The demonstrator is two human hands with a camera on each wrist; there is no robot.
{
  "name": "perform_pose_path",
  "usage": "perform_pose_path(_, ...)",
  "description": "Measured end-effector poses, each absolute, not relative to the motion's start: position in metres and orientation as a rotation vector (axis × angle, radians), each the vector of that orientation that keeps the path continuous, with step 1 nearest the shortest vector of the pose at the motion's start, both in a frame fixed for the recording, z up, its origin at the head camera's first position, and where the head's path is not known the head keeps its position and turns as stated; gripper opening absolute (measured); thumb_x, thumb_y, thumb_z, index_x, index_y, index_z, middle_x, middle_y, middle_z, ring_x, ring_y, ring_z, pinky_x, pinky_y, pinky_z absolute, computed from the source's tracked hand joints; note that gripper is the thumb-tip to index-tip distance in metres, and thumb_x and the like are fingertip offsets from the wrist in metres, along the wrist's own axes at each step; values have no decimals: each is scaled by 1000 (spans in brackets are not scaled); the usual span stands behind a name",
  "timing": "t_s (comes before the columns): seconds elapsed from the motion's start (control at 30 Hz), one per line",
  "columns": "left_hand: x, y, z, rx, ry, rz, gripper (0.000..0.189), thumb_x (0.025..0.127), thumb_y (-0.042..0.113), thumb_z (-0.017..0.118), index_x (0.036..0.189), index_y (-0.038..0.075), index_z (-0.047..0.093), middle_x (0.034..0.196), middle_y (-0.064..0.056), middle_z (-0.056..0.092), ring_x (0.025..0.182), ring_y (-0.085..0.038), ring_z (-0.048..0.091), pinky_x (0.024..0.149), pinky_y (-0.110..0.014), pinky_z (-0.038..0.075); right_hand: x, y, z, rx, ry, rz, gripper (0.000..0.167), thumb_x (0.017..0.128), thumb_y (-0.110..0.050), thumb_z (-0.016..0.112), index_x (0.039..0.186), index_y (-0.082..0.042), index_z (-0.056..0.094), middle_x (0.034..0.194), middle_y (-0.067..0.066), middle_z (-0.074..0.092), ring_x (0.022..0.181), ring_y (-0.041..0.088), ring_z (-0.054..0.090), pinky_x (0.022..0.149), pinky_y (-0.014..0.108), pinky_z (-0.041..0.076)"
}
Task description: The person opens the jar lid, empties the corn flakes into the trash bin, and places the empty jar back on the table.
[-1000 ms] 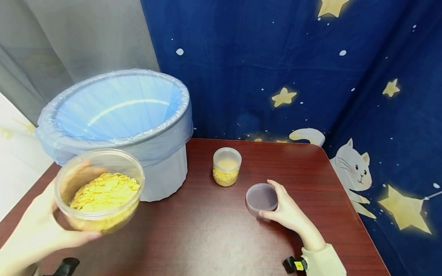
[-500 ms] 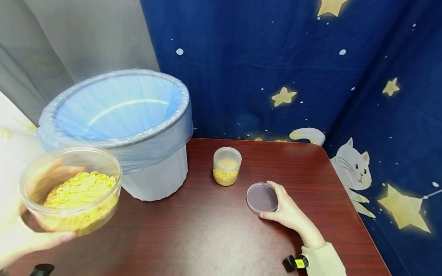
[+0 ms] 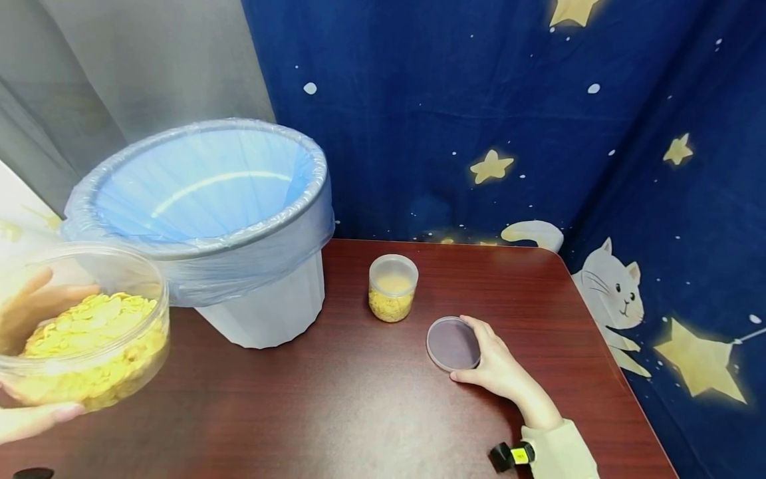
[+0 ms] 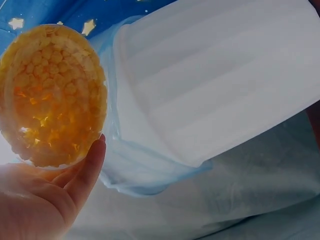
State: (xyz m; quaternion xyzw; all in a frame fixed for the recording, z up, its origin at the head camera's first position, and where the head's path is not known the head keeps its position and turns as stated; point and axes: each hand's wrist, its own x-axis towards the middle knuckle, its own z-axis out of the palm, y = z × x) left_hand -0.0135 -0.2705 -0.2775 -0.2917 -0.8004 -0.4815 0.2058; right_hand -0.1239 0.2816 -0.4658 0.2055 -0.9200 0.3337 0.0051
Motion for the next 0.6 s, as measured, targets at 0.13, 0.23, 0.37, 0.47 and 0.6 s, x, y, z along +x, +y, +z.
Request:
perform_pose_path(0.13,-22,-288,-294,-969,-2003,-1641,129,32,-23,86,144,-11,23,136,-30,42,127,-26,41,102,-19,31,-125,283,-468,658,-2867,1053,99,65,-34,88,142,-2,35,135,15,43,118,31,45,90,49,39)
perform_pose_path(0.23,-29,-304,-306,-1005,-1943,-1709,131,29,-25,84,144,-10,23,136,-36,38,130,-33,38,104,-23,30,-125,284,-470,667,-2856,1056,99,64,-34,88,142,-3,36,135,14,43,118,30,45,90,50,39)
perform_pose_path(0.37,-32,-313,-309,-993,-1939,-1712,132,27,-26,83,143,-12,22,136,-37,37,131,-35,37,106,-23,28,-125,285,-472,678,-2838,1048,98,63,-32,89,142,-4,37,136,14,43,119,29,44,90,49,37)
perform_pose_path(0.47,-29,-309,-301,-975,-1928,-1749,131,29,-28,81,144,-11,20,138,-34,38,131,-30,38,103,-21,31,-125,287,-473,689,-2822,1052,97,63,-32,89,141,-4,38,135,14,43,119,30,43,90,50,36)
perform_pose_path(0.6,-27,-307,-292,-953,-1928,-1768,130,30,-31,79,145,-10,20,140,-32,37,129,-27,40,100,-19,33,-125,288,-474,692,-2822,1067,96,64,-32,89,140,-4,38,135,16,43,119,33,42,90,54,35)
